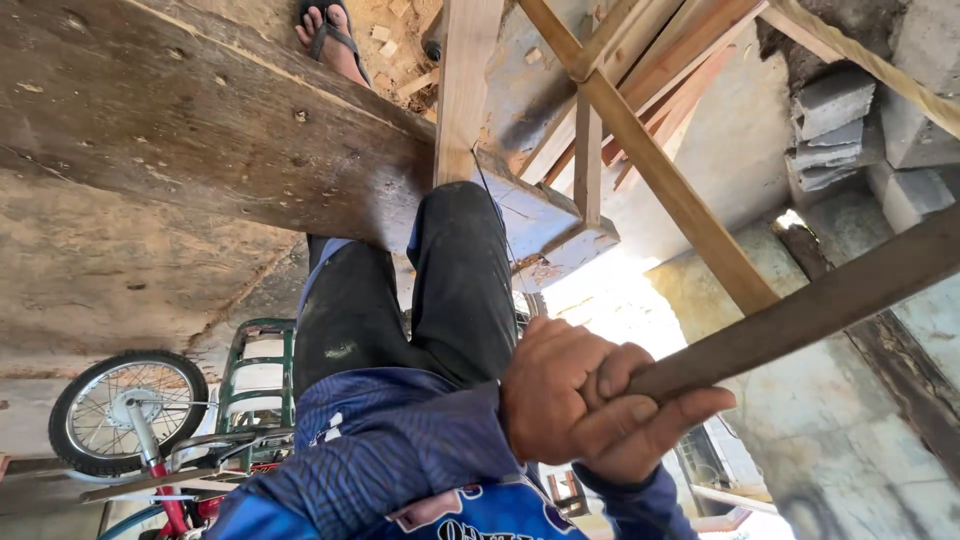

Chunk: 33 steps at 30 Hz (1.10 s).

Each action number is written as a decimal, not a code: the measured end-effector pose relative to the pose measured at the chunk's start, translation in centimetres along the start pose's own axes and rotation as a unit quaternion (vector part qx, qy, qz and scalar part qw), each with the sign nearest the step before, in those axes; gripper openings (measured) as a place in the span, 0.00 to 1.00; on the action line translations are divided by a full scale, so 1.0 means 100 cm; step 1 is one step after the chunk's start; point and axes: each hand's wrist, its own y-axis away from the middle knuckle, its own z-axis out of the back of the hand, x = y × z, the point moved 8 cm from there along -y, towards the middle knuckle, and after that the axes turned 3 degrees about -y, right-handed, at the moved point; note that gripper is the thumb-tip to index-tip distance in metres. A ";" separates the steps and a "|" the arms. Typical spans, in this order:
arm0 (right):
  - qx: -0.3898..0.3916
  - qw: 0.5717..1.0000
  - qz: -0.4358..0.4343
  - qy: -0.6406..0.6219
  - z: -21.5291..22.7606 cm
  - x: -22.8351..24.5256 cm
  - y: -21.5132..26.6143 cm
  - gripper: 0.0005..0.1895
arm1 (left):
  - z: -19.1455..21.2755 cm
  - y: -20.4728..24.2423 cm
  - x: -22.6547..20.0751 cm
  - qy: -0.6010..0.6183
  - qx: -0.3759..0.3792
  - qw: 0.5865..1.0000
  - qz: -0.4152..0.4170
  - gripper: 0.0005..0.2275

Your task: The person picks up a piece of wood and places it on a wooden workbench. They then use a hand saw to cut the wood, holding it steady with one hand while sawing with the other. The person repeats this process with another piece of wood.

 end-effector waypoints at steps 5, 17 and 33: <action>0.078 0.996 -0.007 -0.049 0.021 -0.094 -0.097 0.35 | 0.017 -0.027 0.065 0.014 -0.015 1.000 0.007 0.16; 0.042 0.998 -0.009 0.042 0.034 -0.031 -0.025 0.32 | -0.014 -0.006 0.050 0.002 -0.011 1.000 0.022 0.17; -0.005 0.995 0.055 0.087 -0.003 -0.051 -0.076 0.31 | -0.002 -0.007 0.041 0.047 -0.049 0.997 -0.023 0.17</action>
